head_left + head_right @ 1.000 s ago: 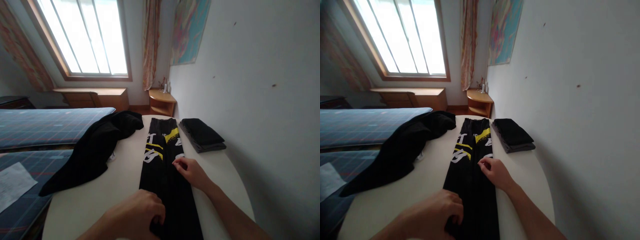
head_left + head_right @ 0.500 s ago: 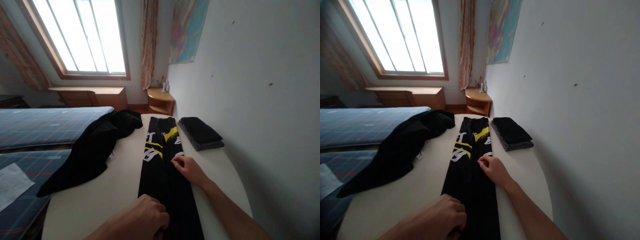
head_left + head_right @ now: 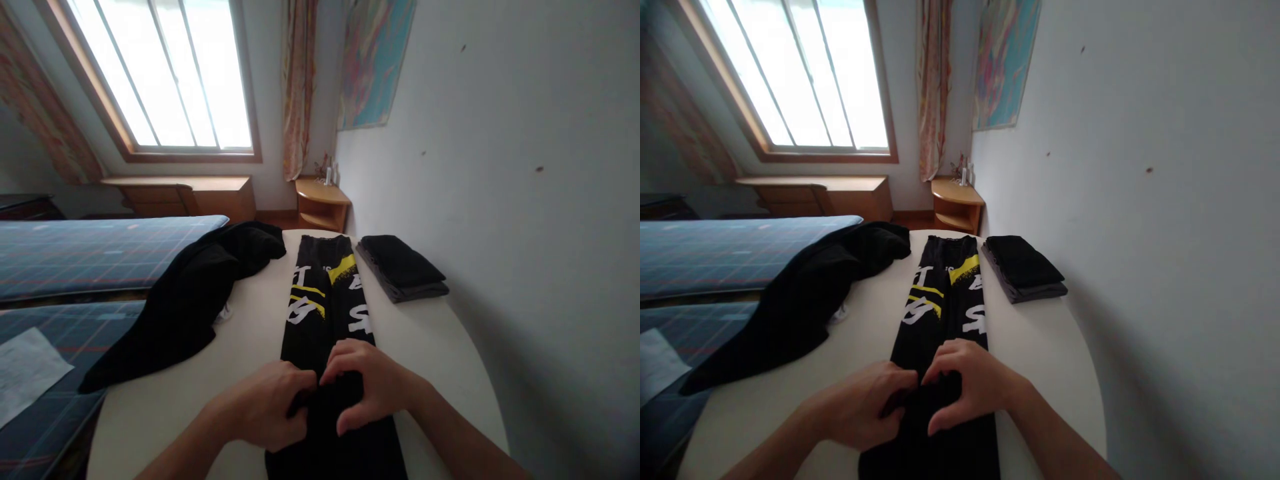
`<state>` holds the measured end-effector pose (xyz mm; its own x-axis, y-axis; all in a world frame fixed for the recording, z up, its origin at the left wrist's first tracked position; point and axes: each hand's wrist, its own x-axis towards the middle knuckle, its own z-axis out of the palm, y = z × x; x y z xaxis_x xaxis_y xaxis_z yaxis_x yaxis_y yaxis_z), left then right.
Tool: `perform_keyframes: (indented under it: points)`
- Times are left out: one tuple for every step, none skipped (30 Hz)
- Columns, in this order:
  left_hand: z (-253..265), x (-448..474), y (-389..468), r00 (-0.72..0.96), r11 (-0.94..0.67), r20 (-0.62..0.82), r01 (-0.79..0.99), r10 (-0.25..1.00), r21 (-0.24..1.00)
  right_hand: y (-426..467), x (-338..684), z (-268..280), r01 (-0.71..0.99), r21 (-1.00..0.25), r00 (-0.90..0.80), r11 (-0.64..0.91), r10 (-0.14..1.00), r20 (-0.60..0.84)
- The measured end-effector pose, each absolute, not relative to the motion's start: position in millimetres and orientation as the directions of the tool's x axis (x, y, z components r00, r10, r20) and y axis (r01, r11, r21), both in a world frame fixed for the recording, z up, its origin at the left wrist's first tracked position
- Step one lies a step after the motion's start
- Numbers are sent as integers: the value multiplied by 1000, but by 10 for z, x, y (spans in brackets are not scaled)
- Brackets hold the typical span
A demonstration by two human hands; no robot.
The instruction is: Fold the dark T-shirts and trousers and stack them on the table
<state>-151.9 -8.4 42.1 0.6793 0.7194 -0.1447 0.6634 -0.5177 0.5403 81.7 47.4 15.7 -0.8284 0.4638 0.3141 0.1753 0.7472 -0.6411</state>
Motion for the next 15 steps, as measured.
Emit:
perform_keyframes:
  points:
    - [429,-1525,-93,670,-510,-150,674,727,534,442,783,132,159,-631,-841,759,439,315]
    - [433,-1527,-108,658,-502,-158,688,736,524,415,753,102,151,-622,-850,768,422,314]
    - [434,-1525,-130,645,-496,-167,704,745,508,391,727,71,148,-616,-854,774,414,315]
    - [433,-1521,-158,629,-489,-176,725,757,485,370,706,43,146,-615,-852,775,415,320]
    - [432,-1516,-192,609,-480,-187,747,771,460,350,689,20,143,-618,-844,773,421,332]
    - [434,-1513,-230,588,-469,-195,770,785,432,331,676,6,134,-626,-833,768,430,348]
    - [437,-1513,-271,568,-459,-201,790,798,406,312,666,1,117,-636,-823,763,433,368]
    - [440,-1517,-314,555,-454,-208,803,805,386,294,657,5,92,-643,-814,760,429,391]
    - [441,-1526,-358,552,-458,-212,810,807,366,278,650,18,61,-648,-809,759,418,413]
    - [434,-1541,-402,558,-474,-209,811,803,344,267,643,38,31,-653,-811,757,401,427]
    - [414,-1560,-445,576,-504,-200,803,792,318,264,637,65,10,-659,-819,752,384,425]
    - [378,-1582,-486,603,-545,-186,789,776,284,274,631,97,19,-666,-829,746,384,406]
    - [324,-1607,-525,636,-594,-166,767,753,244,301,625,130,69,-665,-833,743,410,372]
    - [255,-1632,-560,670,-643,-140,740,729,197,351,618,164,157,-654,-822,740,465,329]
    - [175,-1656,-592,703,-687,-111,711,703,149,427,611,194,275,-629,-788,727,545,286]
